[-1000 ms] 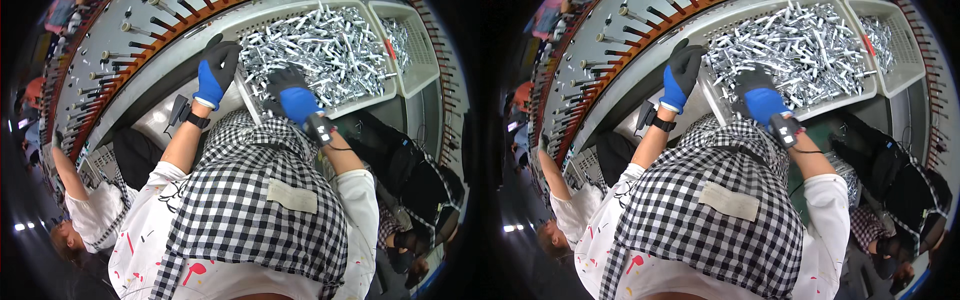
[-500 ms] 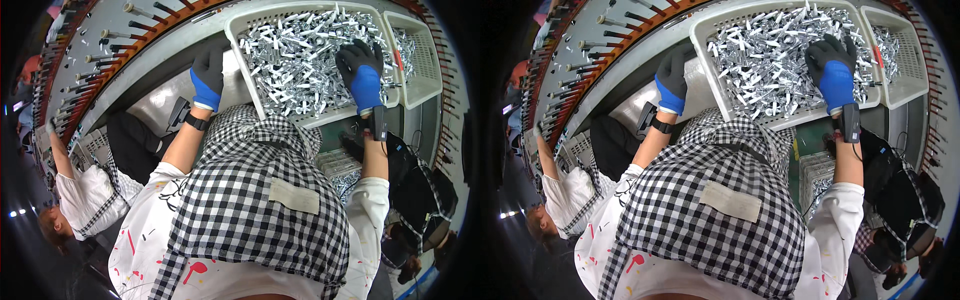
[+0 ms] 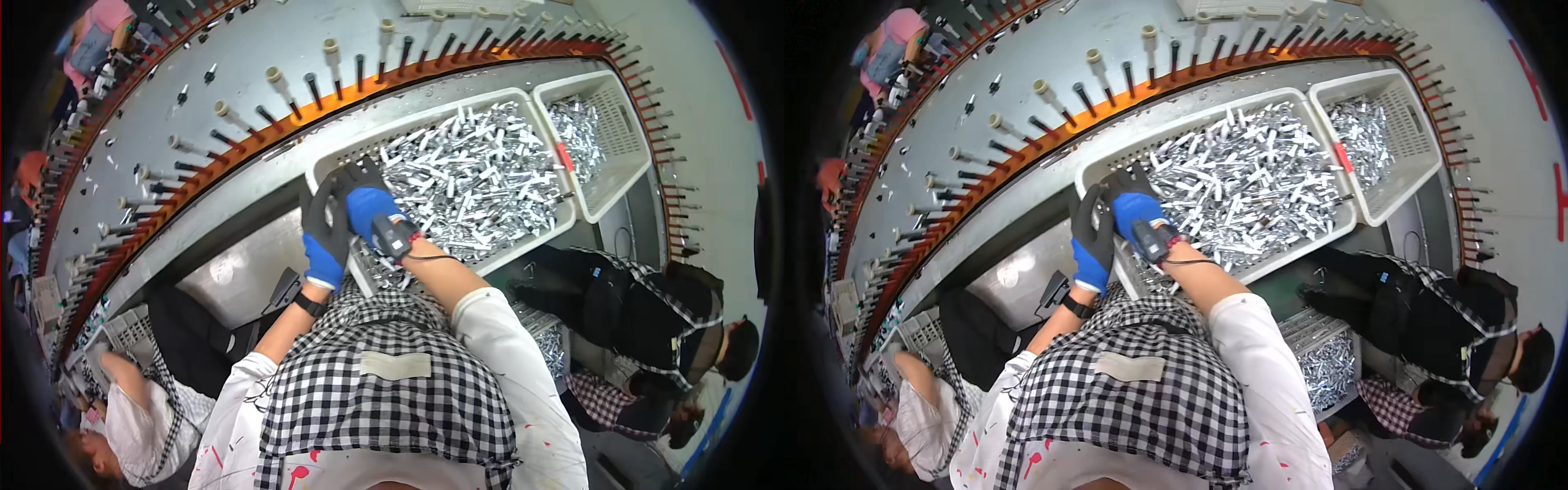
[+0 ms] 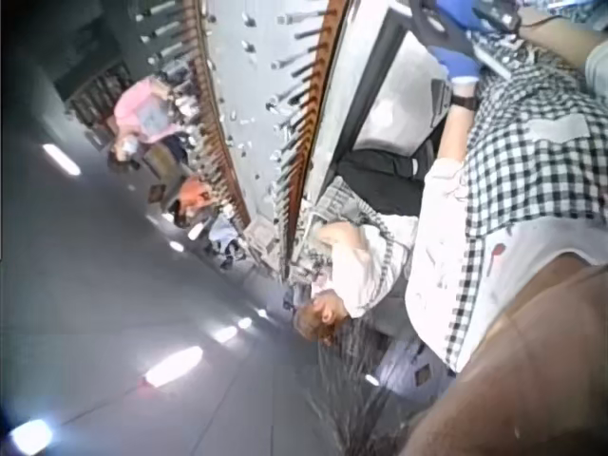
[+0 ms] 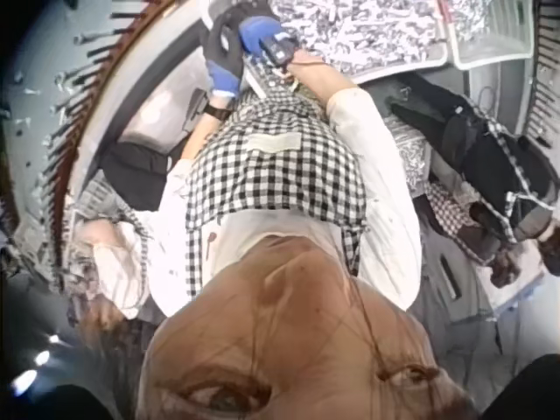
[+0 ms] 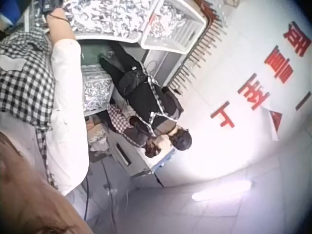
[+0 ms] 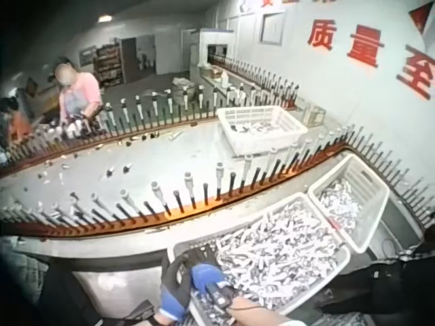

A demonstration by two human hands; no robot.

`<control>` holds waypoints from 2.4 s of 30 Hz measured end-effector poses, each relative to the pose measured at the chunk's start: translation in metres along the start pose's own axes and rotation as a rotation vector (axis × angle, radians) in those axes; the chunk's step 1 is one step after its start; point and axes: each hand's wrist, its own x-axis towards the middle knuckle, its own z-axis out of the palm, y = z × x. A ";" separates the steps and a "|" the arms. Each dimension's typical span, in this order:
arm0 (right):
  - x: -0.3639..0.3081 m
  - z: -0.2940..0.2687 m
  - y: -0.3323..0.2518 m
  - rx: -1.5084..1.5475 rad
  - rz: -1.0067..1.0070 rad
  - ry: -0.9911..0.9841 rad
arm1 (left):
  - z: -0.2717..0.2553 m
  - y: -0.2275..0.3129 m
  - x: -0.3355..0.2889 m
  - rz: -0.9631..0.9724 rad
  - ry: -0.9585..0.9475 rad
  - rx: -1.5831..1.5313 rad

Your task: Sorting and inspecting small metal components in a manufacturing facility.

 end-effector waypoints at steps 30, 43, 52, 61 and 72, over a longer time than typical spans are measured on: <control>-0.073 -0.097 0.023 -0.182 -0.028 -0.245 | -0.004 -0.063 -0.033 0.086 0.063 -0.158; -0.123 -0.042 -0.012 0.003 -0.083 -0.402 | 0.003 -0.055 -0.030 0.090 0.086 -0.167; -0.147 -0.089 0.040 -0.151 -0.105 -0.442 | 0.004 -0.057 -0.032 0.079 0.077 -0.185; -0.106 -0.143 0.080 -0.362 0.068 -0.252 | 0.002 -0.060 -0.032 0.094 0.048 -0.134; -0.065 -0.108 0.042 -0.166 0.121 -0.165 | 0.003 -0.045 -0.030 0.112 0.012 -0.205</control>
